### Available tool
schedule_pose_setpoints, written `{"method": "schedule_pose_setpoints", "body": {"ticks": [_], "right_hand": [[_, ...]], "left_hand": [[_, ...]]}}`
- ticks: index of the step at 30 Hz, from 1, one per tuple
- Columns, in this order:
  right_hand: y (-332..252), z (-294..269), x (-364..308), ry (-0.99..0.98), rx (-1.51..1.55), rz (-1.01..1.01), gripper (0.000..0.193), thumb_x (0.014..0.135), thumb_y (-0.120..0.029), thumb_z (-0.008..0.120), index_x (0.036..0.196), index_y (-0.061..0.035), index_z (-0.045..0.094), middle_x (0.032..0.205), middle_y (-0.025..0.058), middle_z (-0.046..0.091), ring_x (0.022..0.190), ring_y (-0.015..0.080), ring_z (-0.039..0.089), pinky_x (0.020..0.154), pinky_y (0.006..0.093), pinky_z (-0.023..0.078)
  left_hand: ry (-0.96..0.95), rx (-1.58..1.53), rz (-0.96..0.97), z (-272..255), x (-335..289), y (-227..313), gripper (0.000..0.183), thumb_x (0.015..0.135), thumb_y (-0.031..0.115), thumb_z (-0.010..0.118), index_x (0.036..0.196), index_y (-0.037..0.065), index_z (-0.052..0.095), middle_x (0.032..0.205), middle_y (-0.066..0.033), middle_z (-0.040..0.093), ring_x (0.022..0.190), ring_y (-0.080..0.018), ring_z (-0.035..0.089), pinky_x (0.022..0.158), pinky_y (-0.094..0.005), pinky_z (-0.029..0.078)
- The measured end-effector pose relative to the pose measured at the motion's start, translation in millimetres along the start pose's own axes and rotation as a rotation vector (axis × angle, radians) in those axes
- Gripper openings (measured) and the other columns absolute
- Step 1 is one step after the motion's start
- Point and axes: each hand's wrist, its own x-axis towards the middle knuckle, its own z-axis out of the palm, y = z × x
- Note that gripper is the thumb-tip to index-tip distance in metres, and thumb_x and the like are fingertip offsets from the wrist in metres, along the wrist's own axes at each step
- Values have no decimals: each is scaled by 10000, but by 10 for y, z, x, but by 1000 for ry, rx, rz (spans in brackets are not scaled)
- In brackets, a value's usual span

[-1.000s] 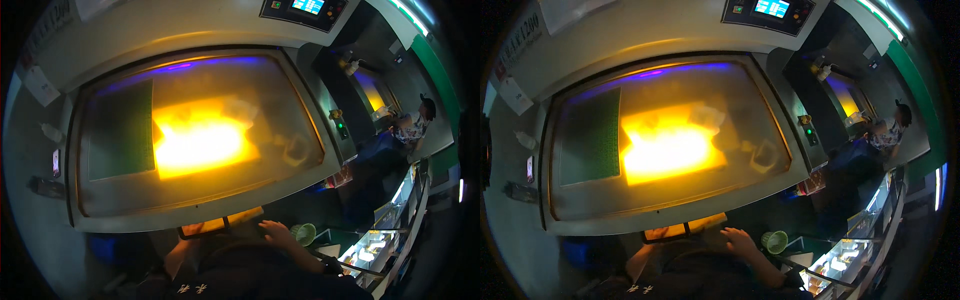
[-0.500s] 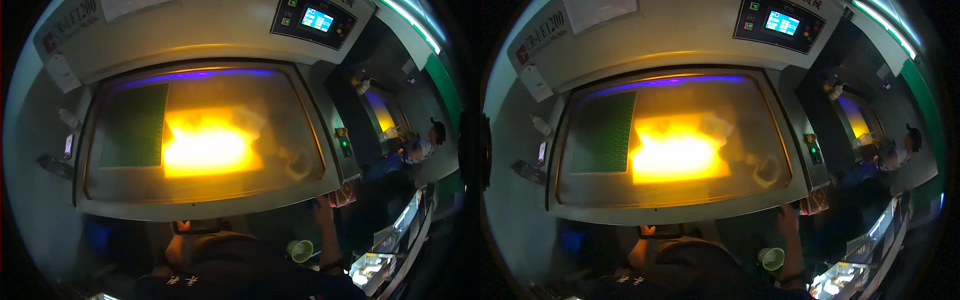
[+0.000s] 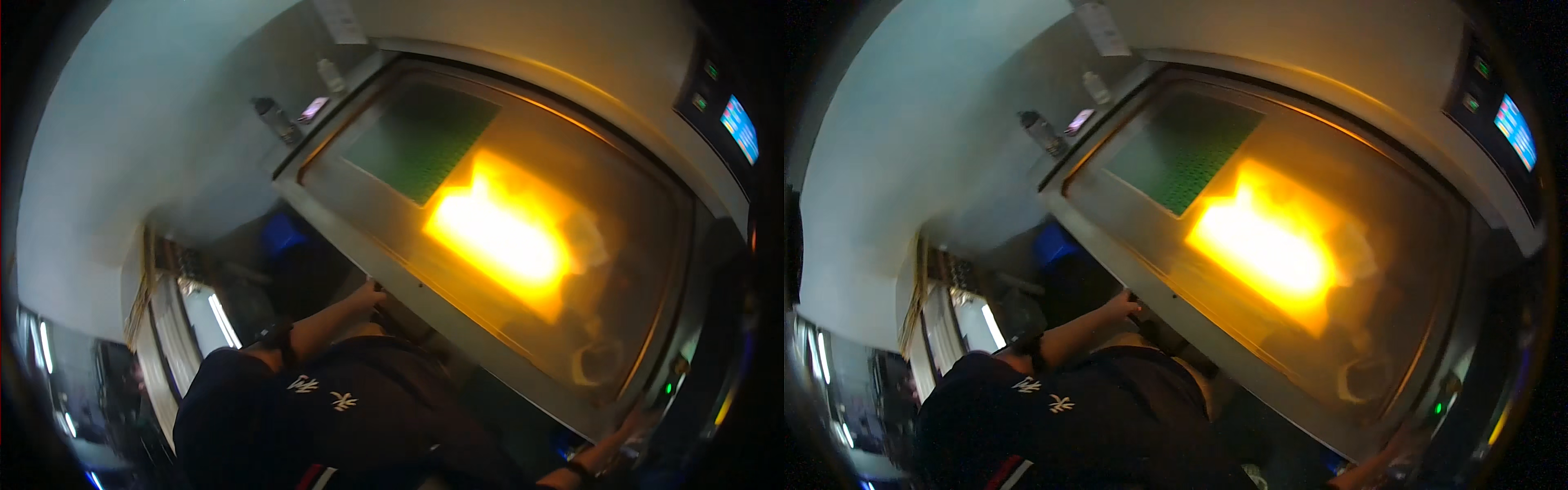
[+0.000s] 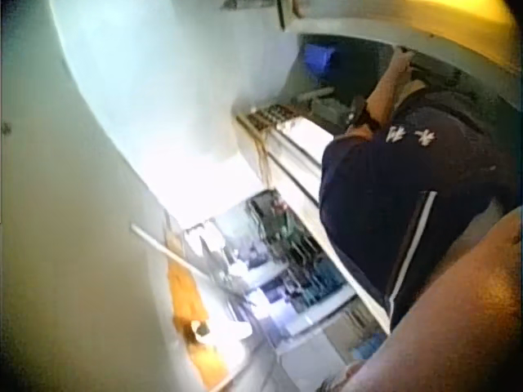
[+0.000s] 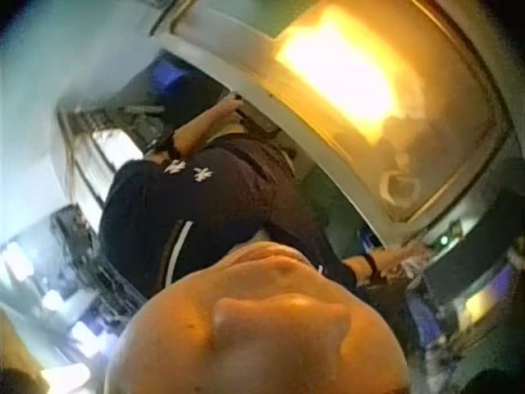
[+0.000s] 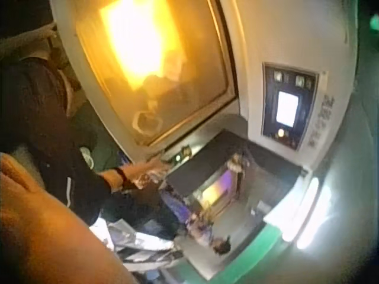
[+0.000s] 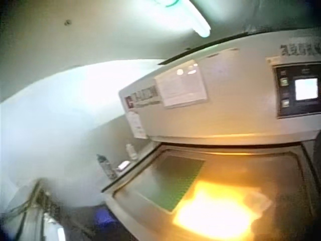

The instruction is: The person is using an LED exposure machine to process several green screens or plates, positioning them inside the machine and removing them after cycles.

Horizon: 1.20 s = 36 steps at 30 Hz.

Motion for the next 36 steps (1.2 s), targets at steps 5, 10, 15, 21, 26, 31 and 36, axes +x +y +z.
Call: {"method": "schedule_pose_setpoints", "body": {"ticks": [5, 10, 15, 21, 26, 31, 36], "right_hand": [[-147, 171, -57, -59, 34, 0, 819, 835, -647, 583, 1399, -65, 464, 1371, 189, 487, 1222, 362, 497, 986, 504, 392], [-231, -62, -142, -50, 3, -11, 830, 846, -657, 556, 1429, -82, 421, 1419, 186, 418, 1271, 372, 428, 1016, 533, 335], [-254, -296, -227, -80, 3, -43, 841, 858, -668, 529, 1460, -100, 377, 1467, 183, 350, 1320, 382, 360, 1046, 561, 278], [-511, -807, -352, -233, 220, -182, 856, 872, -680, 497, 1496, -120, 325, 1524, 180, 268, 1378, 394, 278, 1081, 596, 209], [-2628, -1996, -889, -345, 486, -545, 869, 884, -691, 470, 1526, -137, 282, 1571, 177, 199, 1426, 405, 209, 1111, 624, 152], [-4646, -2599, -3073, -412, 219, -616, 882, 896, -702, 443, 1557, -155, 239, 1619, 174, 131, 1475, 415, 141, 1140, 653, 95], [-5209, -2696, -3894, -382, 260, -591, 838, 909, -636, 464, 1548, -132, 265, 1616, 200, 153, 1475, 448, 144, 1144, 629, 181]], "left_hand": [[9, 60, -49, -18, 20, 18, 890, 781, 276, 678, 1482, -30, 222, 1444, -235, 364, 1233, -339, 487, 945, -387, 489], [80, 208, 252, -49, 224, -349, 986, 788, 328, 714, 1499, -54, 148, 1557, -283, 122, 1404, -407, 291, 1152, -402, 301], [-110, 214, 192, -108, 122, -203, 1047, 872, 371, 678, 1516, -68, -21, 1596, -282, -105, 1494, -370, 55, 1212, -379, 126], [-247, 338, 174, -341, 165, -229, 990, 905, 410, 639, 1529, -55, 28, 1603, -279, 26, 1485, -356, 145, 1198, -390, 193], [-398, 657, 169, -1290, 180, 104, 586, 887, 352, 645, 1315, -36, 547, 1273, -225, 613, 1180, -305, 593, 1012, -381, 458], [-317, 342, 208, -2337, 650, 432, 399, 935, 289, 619, 1195, -15, 622, 1065, -89, 682, 924, -188, 647, 848, -327, 515], [-57, 27, 471, -3295, 1660, 710, 399, 937, 233, 620, 1287, 51, 562, 976, -62, 666, 841, -153, 620, 758, -305, 507]]}}
